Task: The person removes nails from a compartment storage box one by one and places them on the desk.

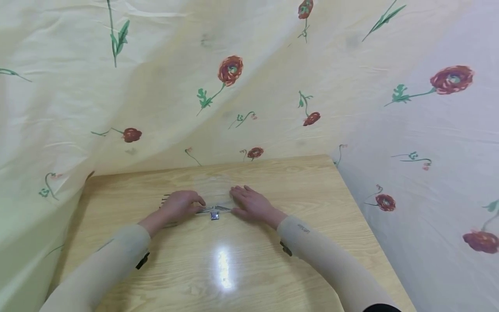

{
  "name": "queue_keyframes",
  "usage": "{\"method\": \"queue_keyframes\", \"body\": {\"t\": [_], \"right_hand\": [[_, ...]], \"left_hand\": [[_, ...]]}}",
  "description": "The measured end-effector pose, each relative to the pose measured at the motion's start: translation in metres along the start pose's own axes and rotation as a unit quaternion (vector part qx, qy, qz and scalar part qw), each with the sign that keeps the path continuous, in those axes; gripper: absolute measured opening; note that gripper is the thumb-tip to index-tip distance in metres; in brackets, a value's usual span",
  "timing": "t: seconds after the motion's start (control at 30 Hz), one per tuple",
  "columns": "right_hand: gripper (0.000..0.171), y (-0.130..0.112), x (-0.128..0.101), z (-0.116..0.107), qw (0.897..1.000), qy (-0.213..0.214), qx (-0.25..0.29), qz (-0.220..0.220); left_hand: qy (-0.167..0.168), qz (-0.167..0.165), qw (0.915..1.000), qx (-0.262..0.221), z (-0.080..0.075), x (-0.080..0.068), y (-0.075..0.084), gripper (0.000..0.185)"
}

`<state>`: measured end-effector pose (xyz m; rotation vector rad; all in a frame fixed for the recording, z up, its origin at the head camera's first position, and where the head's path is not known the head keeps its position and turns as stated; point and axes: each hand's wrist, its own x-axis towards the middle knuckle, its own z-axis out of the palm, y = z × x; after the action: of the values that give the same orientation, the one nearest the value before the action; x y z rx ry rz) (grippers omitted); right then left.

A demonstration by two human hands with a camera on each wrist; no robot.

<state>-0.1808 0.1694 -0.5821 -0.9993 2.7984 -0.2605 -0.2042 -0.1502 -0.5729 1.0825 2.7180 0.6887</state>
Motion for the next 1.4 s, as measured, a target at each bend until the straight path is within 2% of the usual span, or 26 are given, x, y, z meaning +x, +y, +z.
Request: {"method": "queue_keyframes", "body": {"t": [0.13,0.33,0.6,0.9,1.2,1.4], "right_hand": [[0.072,0.0,0.0,-0.001,1.0,-0.002,0.0,0.001],[0.073,-0.001,0.001,-0.003,1.0,-0.011,0.001,0.008],[0.073,-0.001,0.0,-0.005,1.0,-0.008,-0.005,0.008],[0.073,0.0,0.0,-0.004,1.0,-0.003,-0.009,-0.004],[0.073,-0.001,0.001,-0.003,1.0,-0.007,-0.002,-0.001],[0.072,-0.001,0.001,-0.003,1.0,-0.005,-0.001,0.005]], "left_hand": [[-0.015,0.022,0.9995,0.017,0.003,0.003,0.0,0.009],[-0.016,0.053,0.9977,0.039,0.006,0.006,-0.001,0.011],[-0.038,0.062,0.996,0.053,0.008,0.011,-0.003,0.014],[-0.056,0.049,0.9955,0.059,0.007,0.016,0.001,0.006],[-0.063,0.071,0.9926,0.075,0.005,0.02,0.006,0.006],[-0.074,0.073,0.9902,0.093,0.005,0.024,0.008,0.008]]}}
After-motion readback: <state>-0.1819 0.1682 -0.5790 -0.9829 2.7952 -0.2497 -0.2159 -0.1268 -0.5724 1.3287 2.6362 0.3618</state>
